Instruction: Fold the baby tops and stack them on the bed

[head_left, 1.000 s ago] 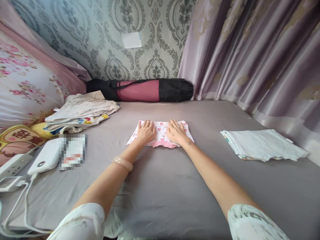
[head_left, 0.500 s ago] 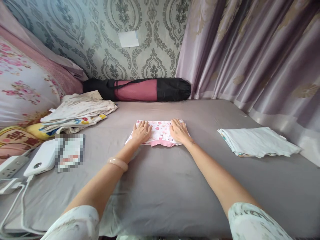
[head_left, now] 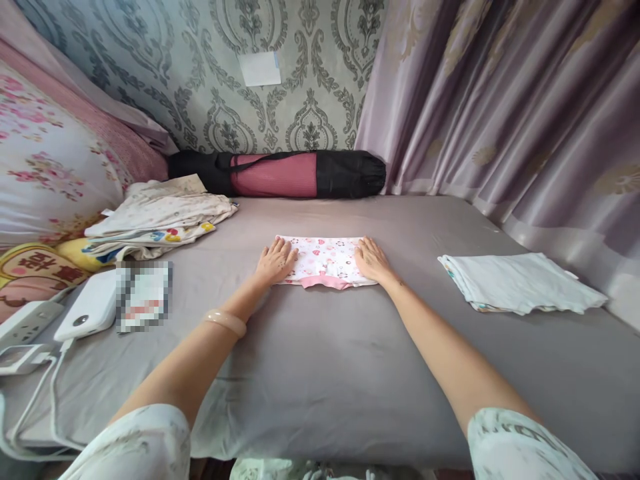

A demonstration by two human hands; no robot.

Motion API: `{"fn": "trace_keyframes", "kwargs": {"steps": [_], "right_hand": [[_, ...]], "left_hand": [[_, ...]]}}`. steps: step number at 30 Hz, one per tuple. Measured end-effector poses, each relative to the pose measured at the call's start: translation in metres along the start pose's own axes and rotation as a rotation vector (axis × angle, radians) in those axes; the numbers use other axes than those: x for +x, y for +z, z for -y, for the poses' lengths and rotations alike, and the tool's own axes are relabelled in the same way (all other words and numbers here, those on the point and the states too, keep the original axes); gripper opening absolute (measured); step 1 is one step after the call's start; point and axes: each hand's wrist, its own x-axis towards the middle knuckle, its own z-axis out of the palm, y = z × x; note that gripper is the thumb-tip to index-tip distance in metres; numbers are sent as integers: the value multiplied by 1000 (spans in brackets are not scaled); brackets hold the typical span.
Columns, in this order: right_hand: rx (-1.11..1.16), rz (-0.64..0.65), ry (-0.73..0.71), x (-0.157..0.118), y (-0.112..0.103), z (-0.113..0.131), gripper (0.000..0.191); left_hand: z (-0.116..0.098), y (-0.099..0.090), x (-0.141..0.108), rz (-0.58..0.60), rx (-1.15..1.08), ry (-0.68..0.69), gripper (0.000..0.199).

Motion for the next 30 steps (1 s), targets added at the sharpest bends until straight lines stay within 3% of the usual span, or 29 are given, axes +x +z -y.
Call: {"fn": "trace_keyframes", "kwargs": {"steps": [7,13,16,20,24,30], "right_hand": [[-66,-76,-188,-25,2,0,65],[-112,-68,-200,-28,2,2,65],[-157,-74,-203,-30,-6,14,63],[-133,-112,-294,-37,-5,48,62],[-95,-10,-339,-42,8,71,64],[-85,87,-310,-40,5,73,65]], "left_hand": [[17,-1,-24,-52,50,55,59],[21,8,-30,-101,7,66,57],[18,7,-34,-227,4,98,53],[17,4,-42,-367,6,259,52],[19,6,-43,-313,-16,309,55],[21,6,-42,-301,-81,296,56]]}}
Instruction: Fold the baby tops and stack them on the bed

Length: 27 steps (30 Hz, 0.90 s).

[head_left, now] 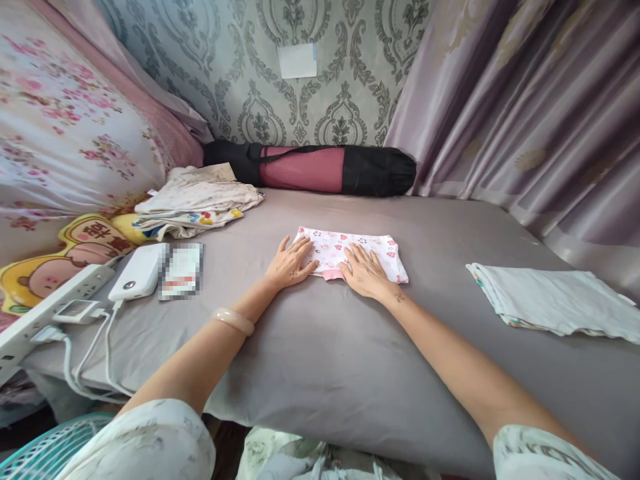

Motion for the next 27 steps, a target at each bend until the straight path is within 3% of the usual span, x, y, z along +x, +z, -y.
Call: {"fn": "trace_keyframes", "kwargs": {"steps": [4,9,13,19,22,27], "right_hand": [[24,16,-29,11,-9,13,62],[33,-38,-89,24,0,34,62],[16,-22,-84,24,6,35,63],[21,55,-82,33,-2,43,63],[49,-33,-127,42,3,56,63],[75,-36,-129,47,21,69,63]], "left_hand": [[-2,-3,-1,-54,-21,-23,51],[-2,-3,-2,-60,-11,-45,49],[-2,-2,-1,-53,-8,-51,50],[-4,-5,-1,-52,9,-71,50],[-2,-5,-1,-93,27,-136,51],[4,-2,-2,-186,32,-273,58]]}}
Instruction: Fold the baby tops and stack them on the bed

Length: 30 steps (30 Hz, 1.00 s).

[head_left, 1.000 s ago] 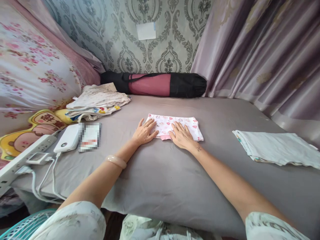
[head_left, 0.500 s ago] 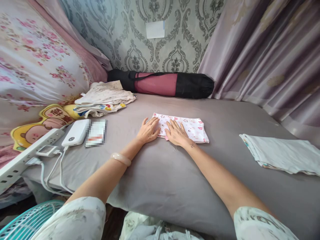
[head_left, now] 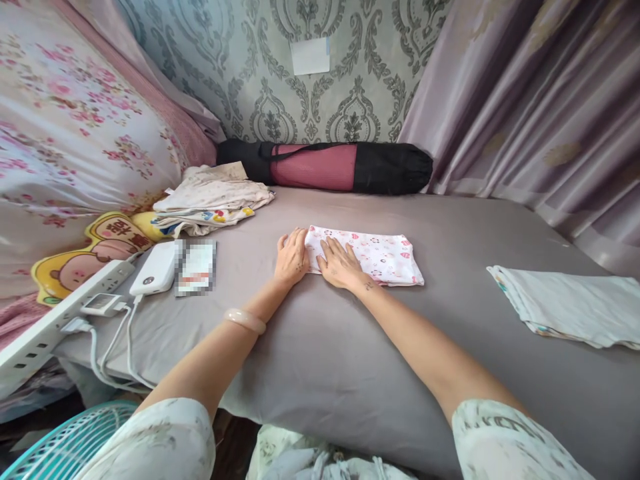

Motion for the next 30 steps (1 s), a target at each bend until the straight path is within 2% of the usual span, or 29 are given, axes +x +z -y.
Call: {"fn": "trace_keyframes", "kwargs": {"steps": [3,7,10,13,17,22,25,30], "right_hand": [[-7,-13,4,-1,2,-1,63],[7,29,2,6,-9,1,60],[1,-18,-21,17,-14,8,55],[0,-61,-74,25,-10,18,56],[5,-19,-88,27,-1,25,57],[63,16,-88,34,-10,19,55],[76,-17,-53,44,-15,12,55],[77,47,-29,57,-7,5,59]], "left_hand": [[2,1,0,-17,2,-44,61],[2,0,1,-24,17,-95,63],[2,-1,1,-23,21,-95,64],[1,-2,2,-25,9,-87,59],[0,-1,2,-35,-12,-93,57],[2,2,1,-54,-22,-75,57],[3,3,1,-65,-10,-68,57],[3,3,0,-66,17,-38,51]]}}
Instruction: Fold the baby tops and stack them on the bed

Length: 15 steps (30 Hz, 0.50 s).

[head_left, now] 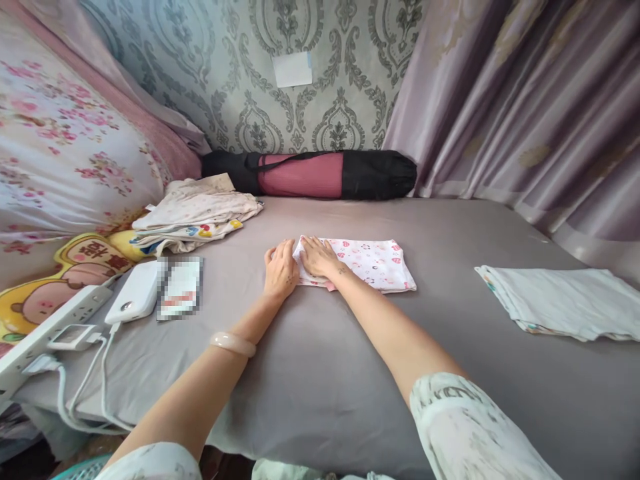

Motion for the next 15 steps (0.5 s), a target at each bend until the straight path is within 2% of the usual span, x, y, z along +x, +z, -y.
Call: {"fn": "trace_keyframes", "kwargs": {"steps": [4,8,12,15], "right_hand": [[86,-47,10,-1,-4,-10,58],[24,-135,154,-26,-21,-34,59],[-77,-64,206,-57,-25,-56,61],[-89,-42,209,-66,-19,-60,60]], "left_hand": [[-6,-3,0,52,-20,49,46],[-9,-3,0,154,-31,108,47],[-6,2,0,199,-29,134,49],[-4,5,0,223,-20,150,49]]}}
